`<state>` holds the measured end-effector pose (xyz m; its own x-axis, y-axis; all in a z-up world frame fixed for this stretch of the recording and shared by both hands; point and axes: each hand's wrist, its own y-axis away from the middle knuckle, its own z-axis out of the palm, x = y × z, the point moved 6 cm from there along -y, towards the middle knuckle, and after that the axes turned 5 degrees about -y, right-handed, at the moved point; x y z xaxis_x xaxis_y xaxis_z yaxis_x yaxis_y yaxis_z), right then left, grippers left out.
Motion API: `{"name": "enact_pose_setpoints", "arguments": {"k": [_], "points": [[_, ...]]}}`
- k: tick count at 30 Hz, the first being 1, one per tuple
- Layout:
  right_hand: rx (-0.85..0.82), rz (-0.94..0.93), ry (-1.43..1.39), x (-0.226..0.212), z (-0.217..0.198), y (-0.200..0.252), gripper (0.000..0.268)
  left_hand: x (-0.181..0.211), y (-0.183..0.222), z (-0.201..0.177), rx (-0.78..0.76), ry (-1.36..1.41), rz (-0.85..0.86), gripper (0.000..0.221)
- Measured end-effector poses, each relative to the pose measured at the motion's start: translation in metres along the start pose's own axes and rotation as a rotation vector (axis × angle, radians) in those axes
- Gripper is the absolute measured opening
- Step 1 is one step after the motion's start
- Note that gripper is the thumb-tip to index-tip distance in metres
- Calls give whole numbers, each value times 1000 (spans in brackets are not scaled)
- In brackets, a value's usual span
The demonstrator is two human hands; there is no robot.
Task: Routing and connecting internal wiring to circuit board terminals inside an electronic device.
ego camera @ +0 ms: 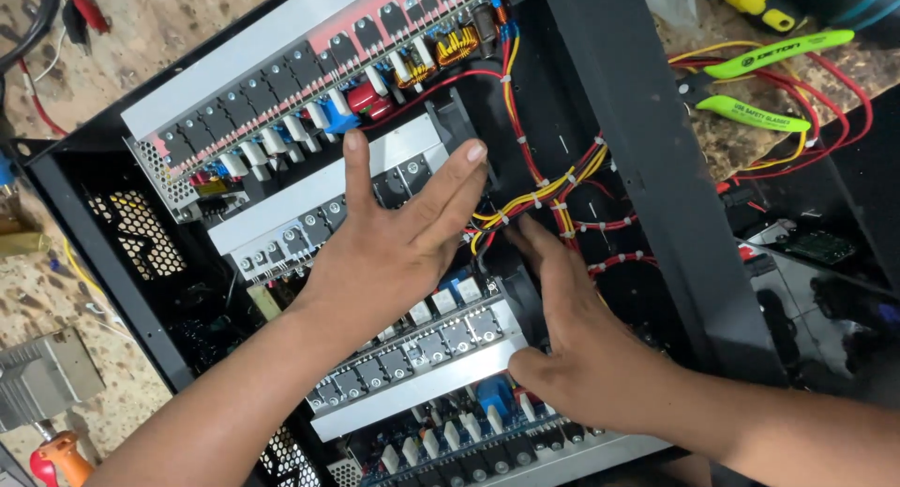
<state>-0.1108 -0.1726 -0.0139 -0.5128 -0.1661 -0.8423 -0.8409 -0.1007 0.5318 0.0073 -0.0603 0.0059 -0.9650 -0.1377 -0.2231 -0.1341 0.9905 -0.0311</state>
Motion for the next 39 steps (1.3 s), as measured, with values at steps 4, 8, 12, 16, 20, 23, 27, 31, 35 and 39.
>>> {"name": "enact_pose_setpoints", "arguments": {"k": [4, 8, 12, 16, 20, 23, 27, 31, 35, 39], "points": [[-12, 72, 28, 6, 1, -2, 99, 1, 0, 0, 12, -32, 15, 46], [-13, 38, 43, 10, 3, -2, 97, 1, -1, 0, 15, -46, 5, 46], [3, 28, 53, 8, 1, -3, 97, 1, -2, -2, 28, -43, 9, 38], [-16, 74, 38, 9, 1, -3, 100, 1, -2, -4, 22, -53, 6, 46], [-10, 63, 28, 8, 1, -4, 97, 2, -2, -5, 21, -94, 18, 41], [-26, 15, 19, 8, 2, -4, 96, 1, -2, -5, 21, -61, 14, 45], [-16, 73, 14, 12, 1, -5, 97, 1, -3, -6, 22, -46, 17, 44], [-11, 41, 30, 12, 1, -5, 95, 2, -2, -9, 7, -109, 19, 38], [-9, 22, 31, 10, 0, -5, 96, 3, -2, -10, -1, -187, 12, 41], [-5, 25, 38, 11, 0, -5, 97, 3, -3, -7, -6, -139, 17, 38]]}}
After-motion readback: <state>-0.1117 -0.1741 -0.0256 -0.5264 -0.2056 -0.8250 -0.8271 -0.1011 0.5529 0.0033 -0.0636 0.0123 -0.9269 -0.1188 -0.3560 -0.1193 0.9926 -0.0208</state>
